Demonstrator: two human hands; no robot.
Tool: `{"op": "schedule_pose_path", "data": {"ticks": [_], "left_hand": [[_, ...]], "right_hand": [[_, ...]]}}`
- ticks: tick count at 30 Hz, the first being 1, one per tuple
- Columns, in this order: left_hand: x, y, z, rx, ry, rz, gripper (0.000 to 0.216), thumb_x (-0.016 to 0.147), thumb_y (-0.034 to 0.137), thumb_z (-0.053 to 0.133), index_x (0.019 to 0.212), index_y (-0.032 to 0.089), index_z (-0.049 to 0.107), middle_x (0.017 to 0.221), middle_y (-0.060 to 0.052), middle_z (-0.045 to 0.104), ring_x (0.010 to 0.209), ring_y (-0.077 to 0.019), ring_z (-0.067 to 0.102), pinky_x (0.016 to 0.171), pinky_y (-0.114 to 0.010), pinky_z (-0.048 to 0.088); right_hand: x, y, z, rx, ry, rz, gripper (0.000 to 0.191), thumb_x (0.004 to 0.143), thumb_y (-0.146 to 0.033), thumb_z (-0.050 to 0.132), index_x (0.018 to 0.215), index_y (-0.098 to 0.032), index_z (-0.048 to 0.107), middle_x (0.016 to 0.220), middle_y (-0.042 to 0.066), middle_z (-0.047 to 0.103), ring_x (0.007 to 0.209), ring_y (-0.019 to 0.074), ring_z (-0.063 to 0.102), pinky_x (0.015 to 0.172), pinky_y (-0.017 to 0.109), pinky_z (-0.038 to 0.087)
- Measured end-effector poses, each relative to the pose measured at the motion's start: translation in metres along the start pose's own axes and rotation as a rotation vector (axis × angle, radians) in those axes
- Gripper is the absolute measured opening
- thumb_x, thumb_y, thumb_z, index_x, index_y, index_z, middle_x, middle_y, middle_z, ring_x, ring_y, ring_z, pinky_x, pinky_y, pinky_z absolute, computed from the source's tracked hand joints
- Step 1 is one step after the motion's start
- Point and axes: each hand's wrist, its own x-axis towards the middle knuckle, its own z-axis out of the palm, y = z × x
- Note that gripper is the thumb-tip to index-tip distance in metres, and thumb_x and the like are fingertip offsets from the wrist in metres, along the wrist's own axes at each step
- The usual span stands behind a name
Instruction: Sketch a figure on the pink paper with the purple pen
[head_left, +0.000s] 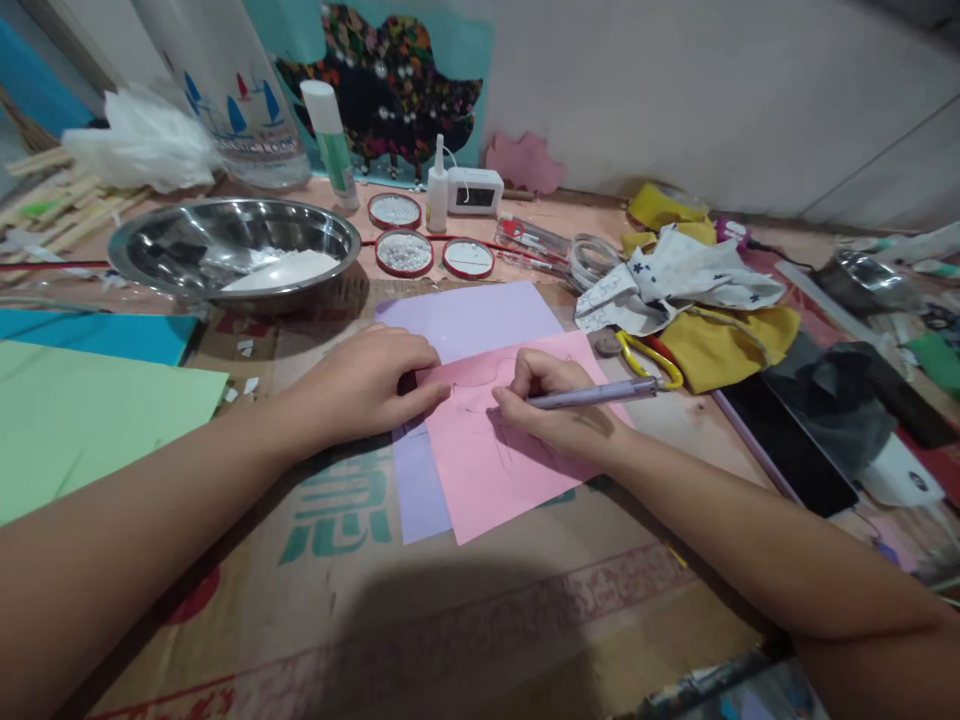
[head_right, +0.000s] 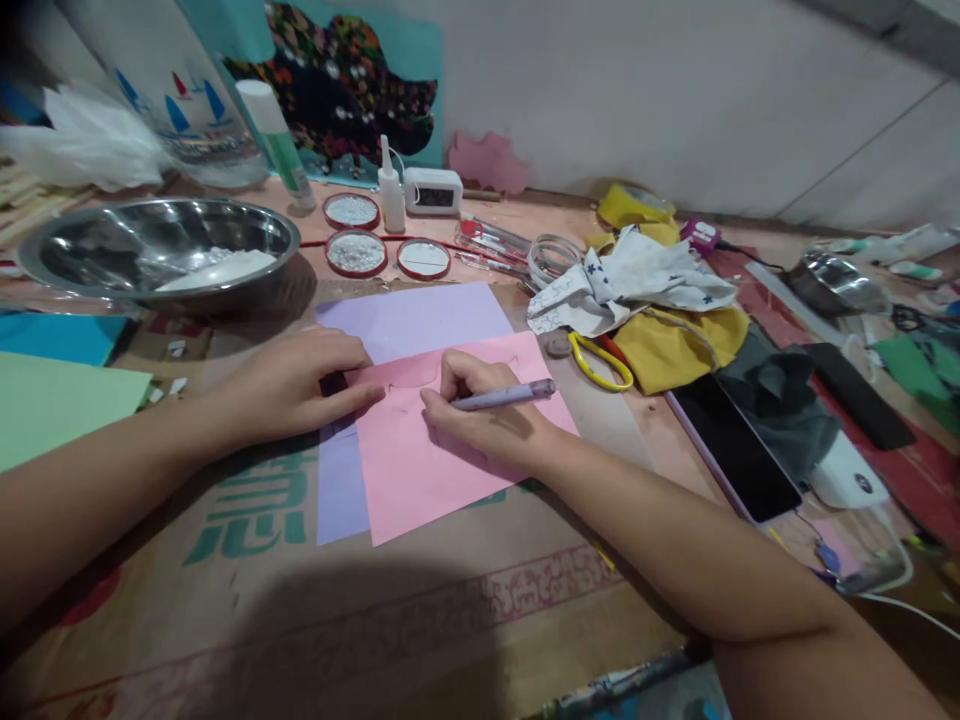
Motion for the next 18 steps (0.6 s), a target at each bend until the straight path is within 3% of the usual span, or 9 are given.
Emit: {"op": "schedule_pose_path", "data": {"ticks": [9,18], "left_hand": [[-0.0004,0.0,0.0007,0.011,0.007,0.005,0.035,0.097,0.046,0.052,0.072,0.021,0.056,0.069,-0.002,0.059,0.067,-0.0192,0.052,0.068,-0.033,0.033],[-0.0006,-0.0013,0.0012,0.03,0.005,0.001,0.037,0.097,0.048,0.053,0.071,0.022,0.053,0.068,-0.001,0.057,0.067,-0.0194,0.052,0.067,-0.033,0.032]], "right_hand": [[0.0,-0.0017,0.0023,0.009,-0.018,0.006,0.036,0.086,-0.039,0.071,0.071,-0.024,0.042,0.058,-0.006,0.052,0.051,0.0086,0.042,0.048,0.023,0.029],[0.0011,-0.0019,0.0009,0.027,0.018,-0.053,0.034,0.087,-0.034,0.068,0.07,-0.024,0.04,0.056,-0.009,0.044,0.05,0.0079,0.037,0.048,0.024,0.027]]}}
